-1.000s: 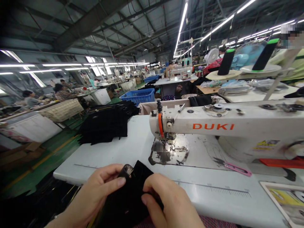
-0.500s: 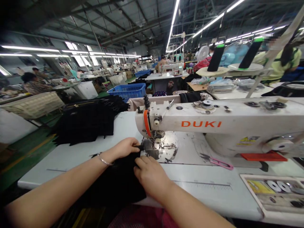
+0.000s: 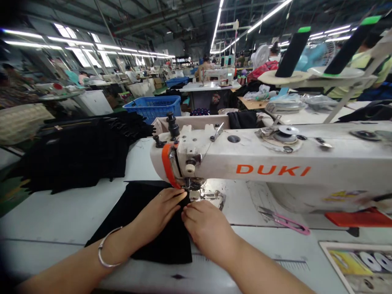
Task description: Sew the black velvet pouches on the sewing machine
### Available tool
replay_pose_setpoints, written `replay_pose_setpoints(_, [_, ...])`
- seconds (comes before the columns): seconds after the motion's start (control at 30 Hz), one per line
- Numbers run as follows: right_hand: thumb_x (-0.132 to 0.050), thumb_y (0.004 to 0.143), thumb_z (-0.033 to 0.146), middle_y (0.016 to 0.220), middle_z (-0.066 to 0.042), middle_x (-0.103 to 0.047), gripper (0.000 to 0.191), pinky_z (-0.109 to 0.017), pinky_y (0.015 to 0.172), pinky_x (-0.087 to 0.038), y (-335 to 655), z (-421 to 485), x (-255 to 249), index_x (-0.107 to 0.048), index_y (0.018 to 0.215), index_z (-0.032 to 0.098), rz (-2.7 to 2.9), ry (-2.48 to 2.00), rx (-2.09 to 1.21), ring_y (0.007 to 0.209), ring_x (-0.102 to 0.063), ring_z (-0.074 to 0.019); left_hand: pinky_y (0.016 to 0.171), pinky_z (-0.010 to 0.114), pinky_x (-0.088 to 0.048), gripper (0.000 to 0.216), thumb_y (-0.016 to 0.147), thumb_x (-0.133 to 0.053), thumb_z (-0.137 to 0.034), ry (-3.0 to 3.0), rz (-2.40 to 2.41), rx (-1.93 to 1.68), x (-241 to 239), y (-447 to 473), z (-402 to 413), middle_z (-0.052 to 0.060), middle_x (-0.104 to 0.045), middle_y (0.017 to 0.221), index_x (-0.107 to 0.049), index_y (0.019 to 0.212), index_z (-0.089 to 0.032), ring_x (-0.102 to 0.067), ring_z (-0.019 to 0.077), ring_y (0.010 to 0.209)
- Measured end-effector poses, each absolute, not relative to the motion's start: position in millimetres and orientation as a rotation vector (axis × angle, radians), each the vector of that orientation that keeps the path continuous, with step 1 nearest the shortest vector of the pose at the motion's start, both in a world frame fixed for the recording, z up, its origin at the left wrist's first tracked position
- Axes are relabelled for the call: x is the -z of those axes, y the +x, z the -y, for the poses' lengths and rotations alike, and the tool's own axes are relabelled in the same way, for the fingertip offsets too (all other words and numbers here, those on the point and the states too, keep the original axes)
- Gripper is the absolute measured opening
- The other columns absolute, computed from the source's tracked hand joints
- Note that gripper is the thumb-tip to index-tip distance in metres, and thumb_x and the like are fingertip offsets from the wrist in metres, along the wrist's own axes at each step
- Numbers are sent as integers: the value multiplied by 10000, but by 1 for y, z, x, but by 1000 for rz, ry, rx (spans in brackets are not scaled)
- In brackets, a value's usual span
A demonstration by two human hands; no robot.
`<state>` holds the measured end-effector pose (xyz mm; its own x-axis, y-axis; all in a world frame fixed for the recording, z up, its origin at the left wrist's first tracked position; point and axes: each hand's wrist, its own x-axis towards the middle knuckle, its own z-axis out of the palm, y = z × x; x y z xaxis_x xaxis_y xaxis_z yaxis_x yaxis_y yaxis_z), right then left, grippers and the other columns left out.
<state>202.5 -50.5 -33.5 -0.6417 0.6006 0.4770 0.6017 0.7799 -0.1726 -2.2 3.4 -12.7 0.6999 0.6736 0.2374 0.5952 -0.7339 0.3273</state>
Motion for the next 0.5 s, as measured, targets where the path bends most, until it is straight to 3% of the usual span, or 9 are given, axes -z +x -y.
replay_pose_setpoints(0.5, [-485,956,117,1134,-93,-698,289,-393,964,-527,196,56,27,-636,1203,128,2415,-964,-62,1102,-618,-226,1134,457,-394,396,976,-440,-131,2745,-837,-422,11,-13,-10,103,-563,1381,-494,1364,-181,-491,227,1315])
